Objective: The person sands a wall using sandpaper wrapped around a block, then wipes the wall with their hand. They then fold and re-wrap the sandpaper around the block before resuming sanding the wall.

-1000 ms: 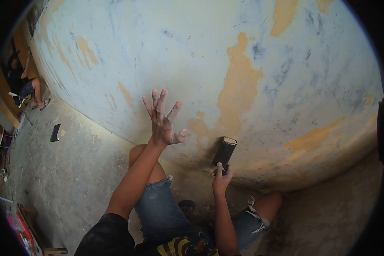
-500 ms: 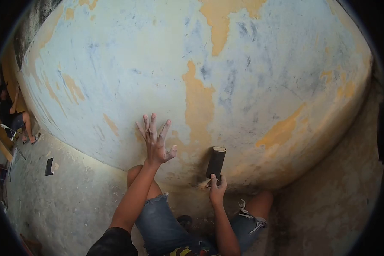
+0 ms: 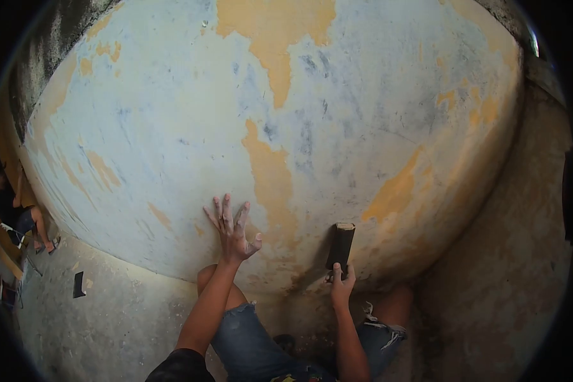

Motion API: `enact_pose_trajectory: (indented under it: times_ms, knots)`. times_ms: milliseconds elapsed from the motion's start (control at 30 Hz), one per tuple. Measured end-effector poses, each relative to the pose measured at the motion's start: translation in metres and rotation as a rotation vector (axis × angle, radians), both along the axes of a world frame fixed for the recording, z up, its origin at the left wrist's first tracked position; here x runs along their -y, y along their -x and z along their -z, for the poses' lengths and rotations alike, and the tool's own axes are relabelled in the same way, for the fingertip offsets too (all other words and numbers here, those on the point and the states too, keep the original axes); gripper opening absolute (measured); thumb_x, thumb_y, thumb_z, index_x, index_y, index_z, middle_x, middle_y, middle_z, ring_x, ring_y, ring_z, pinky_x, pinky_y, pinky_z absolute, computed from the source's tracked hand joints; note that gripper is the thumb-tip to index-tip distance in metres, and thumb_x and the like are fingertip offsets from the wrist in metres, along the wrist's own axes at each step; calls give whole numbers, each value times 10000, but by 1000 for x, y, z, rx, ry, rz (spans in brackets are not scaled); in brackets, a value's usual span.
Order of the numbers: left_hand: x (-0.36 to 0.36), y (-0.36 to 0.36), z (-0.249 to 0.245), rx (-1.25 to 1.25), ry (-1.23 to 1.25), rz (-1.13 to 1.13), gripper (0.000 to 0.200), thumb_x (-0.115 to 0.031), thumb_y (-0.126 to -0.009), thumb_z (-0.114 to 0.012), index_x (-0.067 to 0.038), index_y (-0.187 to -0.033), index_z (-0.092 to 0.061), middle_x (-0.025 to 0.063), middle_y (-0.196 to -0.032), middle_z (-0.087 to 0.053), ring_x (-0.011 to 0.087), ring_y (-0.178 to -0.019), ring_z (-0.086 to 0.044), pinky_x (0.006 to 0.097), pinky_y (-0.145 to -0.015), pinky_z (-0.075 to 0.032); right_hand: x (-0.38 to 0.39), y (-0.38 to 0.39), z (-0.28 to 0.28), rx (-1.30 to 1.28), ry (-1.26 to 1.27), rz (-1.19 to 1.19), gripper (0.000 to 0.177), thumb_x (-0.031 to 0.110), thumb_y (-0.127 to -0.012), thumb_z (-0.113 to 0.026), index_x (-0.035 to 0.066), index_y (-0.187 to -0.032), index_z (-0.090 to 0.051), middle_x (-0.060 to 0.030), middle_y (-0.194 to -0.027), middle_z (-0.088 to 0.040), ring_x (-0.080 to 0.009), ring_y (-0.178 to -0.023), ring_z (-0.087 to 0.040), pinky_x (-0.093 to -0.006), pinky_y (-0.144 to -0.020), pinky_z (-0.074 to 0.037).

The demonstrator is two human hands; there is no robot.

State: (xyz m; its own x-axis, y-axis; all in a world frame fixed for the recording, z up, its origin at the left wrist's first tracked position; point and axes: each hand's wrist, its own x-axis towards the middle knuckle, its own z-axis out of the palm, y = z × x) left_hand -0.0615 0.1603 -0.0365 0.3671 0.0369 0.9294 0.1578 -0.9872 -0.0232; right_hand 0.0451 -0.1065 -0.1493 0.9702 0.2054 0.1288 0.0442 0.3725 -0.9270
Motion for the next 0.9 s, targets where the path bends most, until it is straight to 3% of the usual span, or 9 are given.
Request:
enact_pose_trajectory:
  times_ms: [67,200,300,400,533,600,700,900]
  knots:
    - [2,-2,2,-6,17,6,742,-602,-914,-429,-161,-1509,-379,249,-1599,-194,514,-1473,-106,722,-1117,9,3,2,-18,5,-68,-23,324,285,-981,-641,-9,-1081,-551,-31,-756,-577,-99,-586,-563,-274,-532,-492]
    - [-1,-7,4,13,-9,-4,743,-603,-924,-412,-144,-1508,-381,250,-1597,-205,502,-1480,-101,703,-1123,51,10,11,9,-79,-12,64,330,288,-982,-642,-13,-1090,-560,-33,-772,-576,-96,-583,-560,-271,-532,-493]
    - [2,-12,-1,54,2,7,744,-605,-931,-391,-140,-1512,-375,257,-1601,-191,508,-1481,-88,693,-1120,72,13,-6,-11,46,-134,25,332,296,-979,-647,-9,-1084,-566,-35,-779,-582,-90,-581,-557,-266,-523,-490]
    - [1,-5,3,58,-23,22,750,-600,-935,-382,-132,-1520,-363,264,-1603,-182,511,-1482,-73,687,-1120,76,13,-5,14,-36,-78,27,343,305,-978,-649,-8,-1090,-567,-33,-779,-584,-90,-582,-557,-269,-518,-487]
    - [1,-3,1,78,25,14,741,-614,-923,-399,-175,-1518,-366,252,-1599,-203,497,-1487,-75,698,-1118,86,18,-9,-10,-22,-70,67,345,311,-976,-652,-6,-1079,-565,-29,-787,-586,-87,-577,-554,-260,-513,-488]
    - [3,3,7,66,46,2,746,-618,-923,-395,-172,-1521,-363,253,-1600,-200,498,-1487,-75,697,-1117,85,18,-10,-25,79,-192,38,347,316,-975,-651,-1,-1089,-567,-26,-800,-588,-79,-569,-547,-248,-509,-492]
    - [0,2,0,75,33,7,753,-622,-925,-389,-167,-1524,-359,255,-1602,-195,502,-1486,-74,695,-1118,84,17,-11,25,-41,-81,57,346,318,-976,-650,6,-1104,-571,-21,-808,-586,-71,-561,-536,-239,-508,-494]
    - [2,5,-1,69,27,-4,758,-597,-947,-352,-101,-1521,-360,259,-1607,-181,491,-1492,-61,661,-1131,81,23,-15,-12,-34,-168,17,346,311,-976,-652,17,-1127,-549,-13,-807,-556,-78,-570,-529,-254,-520,-495]
